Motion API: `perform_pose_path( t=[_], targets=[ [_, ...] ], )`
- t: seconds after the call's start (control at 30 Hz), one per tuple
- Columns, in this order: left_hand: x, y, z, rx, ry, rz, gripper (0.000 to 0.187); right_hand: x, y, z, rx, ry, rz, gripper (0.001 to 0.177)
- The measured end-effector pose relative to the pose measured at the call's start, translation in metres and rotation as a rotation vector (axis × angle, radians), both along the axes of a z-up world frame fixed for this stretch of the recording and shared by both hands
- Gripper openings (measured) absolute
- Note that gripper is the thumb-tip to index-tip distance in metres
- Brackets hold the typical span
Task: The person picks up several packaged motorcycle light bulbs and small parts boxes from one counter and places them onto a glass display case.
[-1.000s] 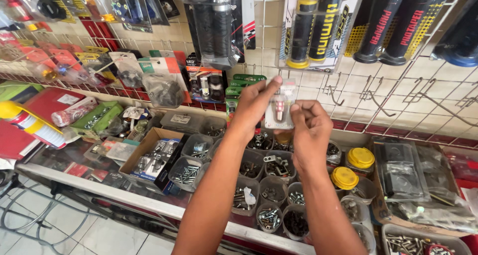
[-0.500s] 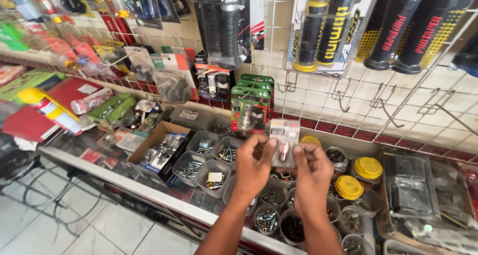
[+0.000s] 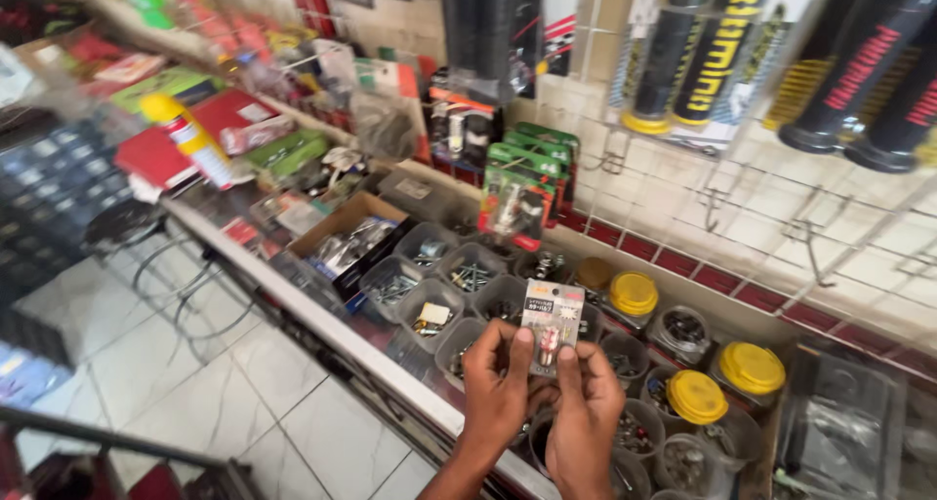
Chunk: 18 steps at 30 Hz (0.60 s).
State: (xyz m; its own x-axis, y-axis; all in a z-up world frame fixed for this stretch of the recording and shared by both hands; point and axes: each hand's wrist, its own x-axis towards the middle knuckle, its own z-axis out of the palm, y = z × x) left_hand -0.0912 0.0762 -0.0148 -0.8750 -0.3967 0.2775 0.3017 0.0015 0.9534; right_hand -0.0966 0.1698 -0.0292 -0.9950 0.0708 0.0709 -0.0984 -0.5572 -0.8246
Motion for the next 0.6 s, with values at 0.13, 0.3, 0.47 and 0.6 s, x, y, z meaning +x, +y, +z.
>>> perform_pose_path(
  t=[0.13, 0.3, 0.47, 0.6],
  targets=[
    [0.017, -0.006, -0.005, -0.003, 0.063, 0.087, 0.030, 0.012, -0.006, -0.001, -0.027, -0.031, 0.118, 0.020],
    [0.041, -0.024, -0.011, 0.074, 0.118, 0.182, 0.028, 0.018, -0.013, -0.005, -0.001, 0.024, 0.339, 0.019],
    [0.075, -0.046, -0.012, 0.048, 0.057, 0.264, 0.028, 0.032, -0.031, -0.014, -0.008, 0.073, 0.461, 0.017],
    [0.114, -0.064, -0.013, 0.040, 0.004, 0.240, 0.024, 0.049, -0.047, -0.013, -0.037, 0.098, 0.482, 0.015]
  ],
)
